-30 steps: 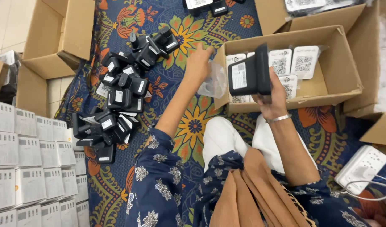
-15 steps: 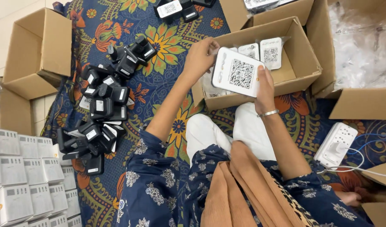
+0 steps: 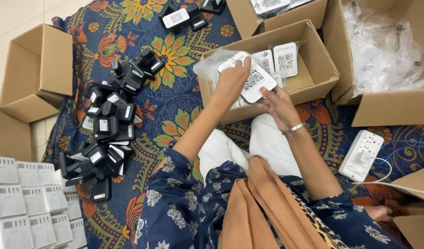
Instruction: The person packages small electronic devices into plastic bags and places them into cardboard boxes.
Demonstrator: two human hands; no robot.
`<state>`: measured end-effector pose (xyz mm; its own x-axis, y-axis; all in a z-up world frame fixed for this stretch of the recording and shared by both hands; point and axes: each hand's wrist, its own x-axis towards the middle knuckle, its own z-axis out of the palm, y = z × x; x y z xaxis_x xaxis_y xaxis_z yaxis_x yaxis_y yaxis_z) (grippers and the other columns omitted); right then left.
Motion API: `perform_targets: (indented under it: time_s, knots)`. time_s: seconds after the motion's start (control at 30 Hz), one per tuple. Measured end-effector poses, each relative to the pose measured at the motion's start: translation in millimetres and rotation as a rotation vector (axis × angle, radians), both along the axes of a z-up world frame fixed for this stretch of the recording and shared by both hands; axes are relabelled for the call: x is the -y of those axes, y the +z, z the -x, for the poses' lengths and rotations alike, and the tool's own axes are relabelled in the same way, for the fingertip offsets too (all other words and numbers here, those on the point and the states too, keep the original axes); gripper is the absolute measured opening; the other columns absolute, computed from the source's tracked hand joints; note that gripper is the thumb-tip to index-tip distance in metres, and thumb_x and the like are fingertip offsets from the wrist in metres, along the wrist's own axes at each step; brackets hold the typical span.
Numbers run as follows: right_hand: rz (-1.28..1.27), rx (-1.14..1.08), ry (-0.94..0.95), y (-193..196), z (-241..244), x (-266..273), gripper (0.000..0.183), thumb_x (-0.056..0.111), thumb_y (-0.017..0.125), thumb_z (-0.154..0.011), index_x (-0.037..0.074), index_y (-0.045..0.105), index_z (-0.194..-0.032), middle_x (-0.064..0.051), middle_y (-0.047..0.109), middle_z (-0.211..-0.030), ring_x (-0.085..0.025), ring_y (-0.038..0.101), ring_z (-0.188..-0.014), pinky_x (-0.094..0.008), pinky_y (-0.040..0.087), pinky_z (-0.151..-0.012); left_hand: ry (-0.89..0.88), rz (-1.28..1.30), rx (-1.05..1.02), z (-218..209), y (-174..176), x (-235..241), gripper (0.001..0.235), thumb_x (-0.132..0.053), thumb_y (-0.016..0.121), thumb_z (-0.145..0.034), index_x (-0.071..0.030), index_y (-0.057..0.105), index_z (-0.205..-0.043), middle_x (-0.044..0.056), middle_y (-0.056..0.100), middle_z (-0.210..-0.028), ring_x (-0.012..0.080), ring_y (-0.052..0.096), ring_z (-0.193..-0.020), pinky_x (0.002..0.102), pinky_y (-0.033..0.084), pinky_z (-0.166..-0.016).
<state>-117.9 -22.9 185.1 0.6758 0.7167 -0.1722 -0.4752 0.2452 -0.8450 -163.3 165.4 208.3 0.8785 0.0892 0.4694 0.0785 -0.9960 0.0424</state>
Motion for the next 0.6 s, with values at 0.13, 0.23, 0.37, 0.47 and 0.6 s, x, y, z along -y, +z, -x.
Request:
perform_targets:
  time_s: [0.13,0.23,0.37,0.47,0.6]
  knots:
    - [-0.045,0.019,0.020,-48,-14,-6,0.028,0.018,0.059,-0.104,0.004,0.053,-0.128,-0.005,0.068,-0.116,-0.016,0.069,-0.098,-0.033,0.059,-0.086,-0.070,0.023,-0.081,1,-9,36,0.028,-0.004,0.064,-0.088,0.000,0.050,-0.112,0.018,0.067,-0.086,0.0348,0.073,-0.070,0.043,0.057,-0.055]
    - [-0.124,0.038,0.011,-71,-25,-10,0.027,0.013,0.059,-0.107,0.003,0.055,-0.132,-0.005,0.067,-0.115,-0.015,0.065,-0.098,-0.031,0.055,-0.084,-0.146,0.058,-0.092,11,2,63,0.047,-0.009,0.068,-0.078,0.002,0.048,-0.119,0.017,0.066,-0.083,0.0342,0.072,-0.067,0.041,0.057,-0.053]
    - [-0.069,-0.011,-0.038,-46,-22,-14,0.024,0.017,0.056,-0.105,0.005,0.060,-0.124,-0.005,0.068,-0.113,-0.013,0.066,-0.098,-0.029,0.056,-0.081,-0.193,-0.002,-0.005,13,-13,78,0.054,-0.010,0.067,-0.079,0.001,0.047,-0.127,0.012,0.065,-0.083,0.0294,0.073,-0.068,0.037,0.056,-0.051]
    - [-0.060,-0.119,-0.063,-43,-25,-16,0.026,0.024,0.055,-0.102,0.007,0.063,-0.120,-0.004,0.070,-0.110,-0.014,0.067,-0.095,-0.030,0.058,-0.078,-0.208,-0.080,0.050,14,-26,86,0.044,-0.009,0.064,-0.089,-0.002,0.047,-0.129,0.010,0.065,-0.087,0.0270,0.074,-0.071,0.037,0.056,-0.052]
    - [-0.034,0.017,-0.019,-43,-35,-30,0.025,0.021,0.068,-0.098,0.005,0.067,-0.118,-0.003,0.068,-0.104,-0.015,0.064,-0.089,-0.033,0.054,-0.075,-0.203,0.021,0.041,16,-24,83,0.039,-0.007,0.058,-0.094,-0.004,0.045,-0.131,0.014,0.067,-0.091,0.0322,0.072,-0.069,0.042,0.056,-0.053]
